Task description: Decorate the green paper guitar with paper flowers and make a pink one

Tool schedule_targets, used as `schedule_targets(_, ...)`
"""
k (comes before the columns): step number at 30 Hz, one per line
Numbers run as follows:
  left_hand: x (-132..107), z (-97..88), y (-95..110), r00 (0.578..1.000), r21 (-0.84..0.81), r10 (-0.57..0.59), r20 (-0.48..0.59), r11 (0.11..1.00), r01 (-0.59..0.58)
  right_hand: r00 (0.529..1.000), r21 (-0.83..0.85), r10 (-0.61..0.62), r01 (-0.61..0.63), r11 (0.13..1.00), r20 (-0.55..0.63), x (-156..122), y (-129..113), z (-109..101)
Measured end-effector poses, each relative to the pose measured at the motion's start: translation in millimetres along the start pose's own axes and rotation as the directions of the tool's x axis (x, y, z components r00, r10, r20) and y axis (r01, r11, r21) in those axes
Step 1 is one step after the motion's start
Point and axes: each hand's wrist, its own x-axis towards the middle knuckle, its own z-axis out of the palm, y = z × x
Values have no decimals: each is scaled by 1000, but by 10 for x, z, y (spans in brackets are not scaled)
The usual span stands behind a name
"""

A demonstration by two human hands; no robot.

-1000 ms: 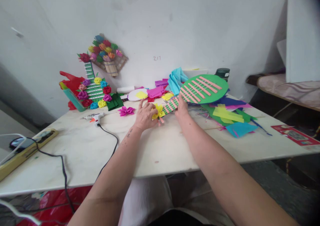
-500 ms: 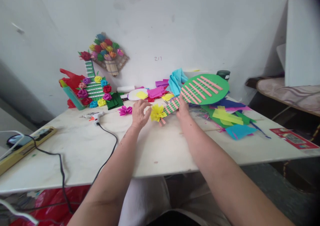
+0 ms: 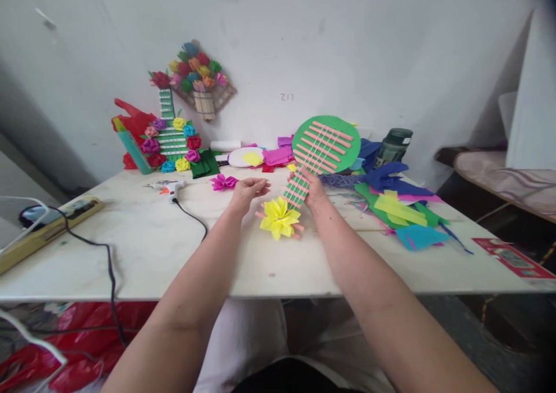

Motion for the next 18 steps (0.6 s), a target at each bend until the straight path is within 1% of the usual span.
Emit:
schedule_targets(2, 13, 9, -31, 995, 11, -63, 73, 998, 62, 999, -24, 33, -33, 999, 12, -17, 15, 41)
schedule_targets(4, 25, 41, -51, 978, 55, -157, 135, 987, 151, 998, -39, 66, -66, 997, 23, -35, 35, 88)
schedule_targets(6, 23, 102, -53, 954, 103, -258, 153, 964, 245, 995, -45, 88, -86, 995, 37, -45, 65, 139)
schedule_targets(8, 2, 183, -37, 917, 92, -334, 219, 942, 322, 996, -56, 76, -73, 996, 49, -43, 108, 184)
schedule_targets(9, -15, 225, -24, 899, 66, -351, 262, 936, 346, 997, -64, 56, -52, 997, 52, -39, 131, 200)
schedule_targets(10, -35, 265, -10, 898, 20, -322, 301, 943, 332, 998, -70, 31, -26, 997, 59, -34, 155, 210)
schedule_targets(12, -78, 328, 20, 911, -58, -255, 324, 956, 288, 997, -80, -14, 20, 997, 70, -29, 190, 214)
schedule_targets(13, -97, 348, 33, 910, -87, -238, 338, 955, 282, 997, -101, -16, 24, 995, 73, -33, 199, 209)
schedule_targets(15, -124, 360, 53, 883, -110, -262, 390, 939, 327, 996, -199, 32, -14, 980, 83, -51, 197, 196)
schedule_targets(18, -138, 336, 65, 814, -93, -360, 457, 890, 446, 982, -411, 145, -82, 908, 123, -81, 159, 196)
